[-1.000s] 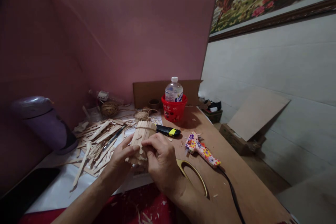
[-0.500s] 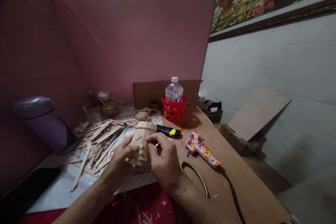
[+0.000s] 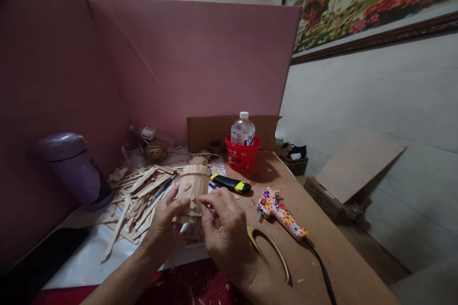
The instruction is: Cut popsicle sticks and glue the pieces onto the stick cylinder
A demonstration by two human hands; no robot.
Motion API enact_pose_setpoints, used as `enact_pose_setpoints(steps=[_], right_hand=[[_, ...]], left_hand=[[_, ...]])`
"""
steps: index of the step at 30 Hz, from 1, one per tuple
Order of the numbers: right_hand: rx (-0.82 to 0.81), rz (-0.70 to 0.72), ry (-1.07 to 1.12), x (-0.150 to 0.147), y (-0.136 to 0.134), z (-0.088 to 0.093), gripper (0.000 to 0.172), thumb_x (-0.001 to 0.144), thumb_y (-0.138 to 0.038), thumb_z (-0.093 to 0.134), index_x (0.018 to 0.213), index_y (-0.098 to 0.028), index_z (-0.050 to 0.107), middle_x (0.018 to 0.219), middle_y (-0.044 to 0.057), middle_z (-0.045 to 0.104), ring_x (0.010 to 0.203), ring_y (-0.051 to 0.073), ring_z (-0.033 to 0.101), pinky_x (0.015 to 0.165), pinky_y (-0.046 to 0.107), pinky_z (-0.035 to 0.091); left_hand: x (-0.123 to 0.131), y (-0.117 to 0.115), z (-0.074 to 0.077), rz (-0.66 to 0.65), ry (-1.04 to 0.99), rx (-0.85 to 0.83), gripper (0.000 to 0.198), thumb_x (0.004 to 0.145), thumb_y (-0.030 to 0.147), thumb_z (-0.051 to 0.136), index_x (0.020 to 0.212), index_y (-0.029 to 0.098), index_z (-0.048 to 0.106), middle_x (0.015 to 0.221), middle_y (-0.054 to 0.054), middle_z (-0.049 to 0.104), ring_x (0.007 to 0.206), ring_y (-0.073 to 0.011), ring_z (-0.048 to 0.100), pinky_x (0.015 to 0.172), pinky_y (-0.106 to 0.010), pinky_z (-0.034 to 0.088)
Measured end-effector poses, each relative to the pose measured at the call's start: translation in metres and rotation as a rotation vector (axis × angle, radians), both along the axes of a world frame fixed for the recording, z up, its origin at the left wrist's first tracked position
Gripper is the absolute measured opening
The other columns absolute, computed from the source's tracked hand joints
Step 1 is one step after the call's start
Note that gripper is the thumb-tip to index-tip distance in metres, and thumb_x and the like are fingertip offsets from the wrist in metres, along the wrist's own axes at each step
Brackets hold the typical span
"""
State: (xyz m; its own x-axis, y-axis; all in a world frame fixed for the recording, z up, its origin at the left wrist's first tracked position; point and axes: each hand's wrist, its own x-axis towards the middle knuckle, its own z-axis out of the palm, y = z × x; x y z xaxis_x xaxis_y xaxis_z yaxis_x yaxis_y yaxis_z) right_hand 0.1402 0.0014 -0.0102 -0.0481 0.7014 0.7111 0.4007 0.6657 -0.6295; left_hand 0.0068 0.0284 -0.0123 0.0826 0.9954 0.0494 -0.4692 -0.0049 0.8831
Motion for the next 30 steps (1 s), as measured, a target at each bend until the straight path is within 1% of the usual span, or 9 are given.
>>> enact_pose_setpoints(steps=[3, 6, 11, 15, 21, 25, 30], right_hand=[[-0.031, -0.007, 0.010, -0.0002, 0.0006, 0.0002, 0.012, 0.088, -0.015, 0.048, 0.089, -0.018, 0.059, 0.083, 0.003, 0.056, 0.073, 0.015, 0.052, 0.063, 0.026, 0.042], [-0.078, -0.010, 0.042, 0.0001, 0.0015, -0.0002, 0.009, 0.088, -0.017, 0.049, 0.087, -0.018, 0.059, 0.081, 0.002, 0.056, 0.070, 0.014, 0.052, 0.060, 0.025, 0.042], [-0.100, 0.031, 0.081, -0.0001, 0.0038, -0.0028, 0.006, 0.086, -0.017, 0.054, 0.085, -0.018, 0.060, 0.079, 0.001, 0.057, 0.070, 0.014, 0.053, 0.060, 0.025, 0.043], [-0.034, 0.047, 0.061, 0.0003, 0.0036, -0.0031, 0.009, 0.086, -0.014, 0.053, 0.087, -0.018, 0.062, 0.082, 0.002, 0.058, 0.073, 0.014, 0.053, 0.062, 0.026, 0.042], [0.046, 0.016, -0.007, 0.0008, 0.0002, -0.0031, 0.016, 0.085, -0.009, 0.052, 0.093, -0.018, 0.062, 0.082, 0.003, 0.058, 0.073, 0.015, 0.053, 0.065, 0.027, 0.042], [0.090, -0.023, -0.079, 0.0009, 0.0009, -0.0058, 0.021, 0.083, -0.006, 0.052, 0.095, -0.018, 0.063, 0.085, 0.004, 0.058, 0.078, 0.016, 0.054, 0.069, 0.029, 0.042], [0.117, -0.040, -0.127, 0.0014, 0.0020, -0.0098, 0.026, 0.079, -0.002, 0.052, 0.095, -0.017, 0.065, 0.085, 0.005, 0.058, 0.079, 0.017, 0.055, 0.069, 0.029, 0.043]], left_hand=[[-0.0015, 0.0051, -0.0063, 0.063, 0.068, 0.082, 0.066, 0.064, 0.026, 0.073, 0.124, 0.015, 0.048, 0.106, -0.012, 0.065, 0.089, -0.0236, 0.062, 0.072, -0.030, 0.049], [-0.0017, 0.0072, -0.0101, 0.074, 0.111, 0.120, 0.074, 0.062, 0.028, 0.076, 0.127, 0.013, 0.046, 0.111, -0.015, 0.064, 0.098, -0.0284, 0.060, 0.076, -0.033, 0.049], [-0.0008, 0.0050, -0.0097, 0.061, 0.121, 0.103, 0.076, 0.062, 0.029, 0.075, 0.130, 0.014, 0.044, 0.113, -0.016, 0.064, 0.100, -0.0294, 0.060, 0.078, -0.034, 0.049], [-0.0005, 0.0049, -0.0091, 0.037, 0.137, 0.127, 0.072, 0.064, 0.029, 0.074, 0.128, 0.013, 0.045, 0.112, -0.016, 0.064, 0.097, -0.0277, 0.061, 0.077, -0.033, 0.049], [0.0006, 0.0047, -0.0087, 0.062, 0.160, 0.131, 0.071, 0.065, 0.028, 0.073, 0.128, 0.010, 0.044, 0.110, -0.015, 0.064, 0.095, -0.0267, 0.061, 0.077, -0.033, 0.049], [0.0009, 0.0040, -0.0083, 0.038, 0.177, 0.133, 0.072, 0.065, 0.030, 0.073, 0.128, 0.011, 0.043, 0.111, -0.014, 0.065, 0.097, -0.0279, 0.061, 0.078, -0.033, 0.049], [-0.0005, 0.0048, -0.0104, 0.051, 0.208, 0.114, 0.073, 0.064, 0.030, 0.074, 0.128, 0.012, 0.043, 0.111, -0.014, 0.064, 0.098, -0.0282, 0.061, 0.077, -0.032, 0.049]])
